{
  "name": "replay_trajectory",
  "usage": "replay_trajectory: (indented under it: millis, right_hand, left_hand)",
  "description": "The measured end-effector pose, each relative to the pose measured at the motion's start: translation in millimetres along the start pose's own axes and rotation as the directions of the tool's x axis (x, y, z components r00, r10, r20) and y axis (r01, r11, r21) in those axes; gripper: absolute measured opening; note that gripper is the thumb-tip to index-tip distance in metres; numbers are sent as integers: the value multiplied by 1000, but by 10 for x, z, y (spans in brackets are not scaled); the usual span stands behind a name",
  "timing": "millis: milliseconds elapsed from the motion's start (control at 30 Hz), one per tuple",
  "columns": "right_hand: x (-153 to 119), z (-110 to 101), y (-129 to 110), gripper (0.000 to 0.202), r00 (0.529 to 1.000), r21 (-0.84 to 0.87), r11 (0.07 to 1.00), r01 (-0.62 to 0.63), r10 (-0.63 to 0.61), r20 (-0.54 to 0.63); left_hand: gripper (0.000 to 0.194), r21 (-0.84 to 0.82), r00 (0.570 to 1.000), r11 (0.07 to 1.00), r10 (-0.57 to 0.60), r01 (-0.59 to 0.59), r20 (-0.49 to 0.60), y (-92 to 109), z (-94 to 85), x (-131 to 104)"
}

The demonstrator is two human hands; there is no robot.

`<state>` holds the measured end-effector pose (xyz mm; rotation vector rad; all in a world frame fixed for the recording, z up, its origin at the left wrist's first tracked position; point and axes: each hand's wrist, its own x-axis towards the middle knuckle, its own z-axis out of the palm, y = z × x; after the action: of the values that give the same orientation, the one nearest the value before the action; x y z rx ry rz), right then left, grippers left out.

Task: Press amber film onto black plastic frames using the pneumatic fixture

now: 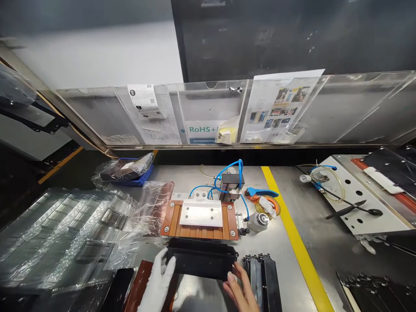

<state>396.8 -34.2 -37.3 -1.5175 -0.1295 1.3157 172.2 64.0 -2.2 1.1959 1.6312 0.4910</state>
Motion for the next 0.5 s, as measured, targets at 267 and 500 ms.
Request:
replay_trajectory:
  millis: [267, 500]
  right_hand:
    - [-354, 82, -177, 60, 976, -318, 928, 193, -149, 159]
    - [-447, 61, -282, 53, 930, -568, 743, 354, -215, 299]
  left_hand:
    - [32, -282, 969, 929, 212, -240, -127, -60, -92, -53]
    - [34, 338, 721, 694, 690, -636, -60, 288, -424, -176]
